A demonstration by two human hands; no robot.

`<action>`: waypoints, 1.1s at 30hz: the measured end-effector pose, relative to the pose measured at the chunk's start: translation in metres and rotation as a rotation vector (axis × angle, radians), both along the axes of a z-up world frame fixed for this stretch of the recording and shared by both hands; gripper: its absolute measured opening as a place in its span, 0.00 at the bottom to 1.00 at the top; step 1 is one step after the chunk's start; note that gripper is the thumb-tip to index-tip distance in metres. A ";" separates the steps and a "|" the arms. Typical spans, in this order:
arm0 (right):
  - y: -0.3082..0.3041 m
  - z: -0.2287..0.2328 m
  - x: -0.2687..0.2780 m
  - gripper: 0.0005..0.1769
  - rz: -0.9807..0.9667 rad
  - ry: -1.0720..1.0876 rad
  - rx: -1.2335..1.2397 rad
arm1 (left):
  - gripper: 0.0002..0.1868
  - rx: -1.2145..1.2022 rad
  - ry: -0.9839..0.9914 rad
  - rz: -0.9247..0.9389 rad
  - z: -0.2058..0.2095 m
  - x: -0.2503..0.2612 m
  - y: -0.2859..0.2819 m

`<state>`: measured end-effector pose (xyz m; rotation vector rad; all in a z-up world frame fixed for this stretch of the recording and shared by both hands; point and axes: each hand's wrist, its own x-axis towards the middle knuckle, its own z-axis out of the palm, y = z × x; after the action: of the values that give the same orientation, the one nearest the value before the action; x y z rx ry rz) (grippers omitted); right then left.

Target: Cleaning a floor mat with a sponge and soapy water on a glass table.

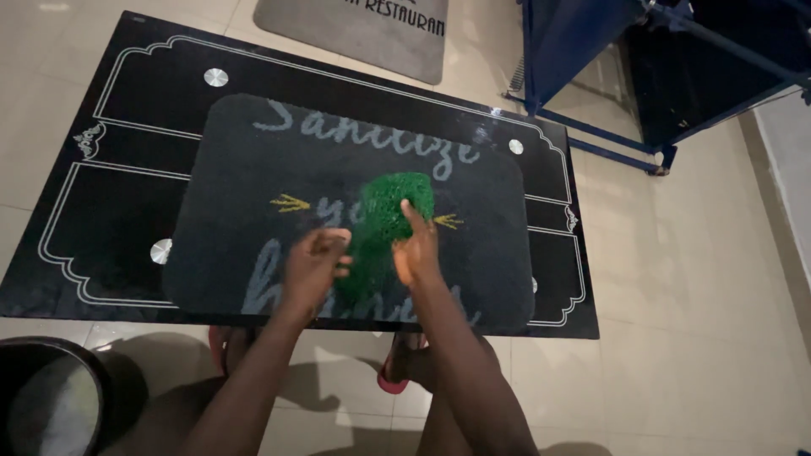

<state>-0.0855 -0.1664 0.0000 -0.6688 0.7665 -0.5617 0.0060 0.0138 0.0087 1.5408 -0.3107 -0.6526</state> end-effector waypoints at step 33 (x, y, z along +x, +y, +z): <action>0.065 -0.091 0.003 0.43 0.495 0.983 -1.754 | 0.17 -0.045 -0.226 0.137 0.013 0.029 0.049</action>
<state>-0.0828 -0.1013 -0.0910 -2.8116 0.7904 -0.2902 0.0346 0.0625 0.0220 1.5801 -0.3830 -0.3623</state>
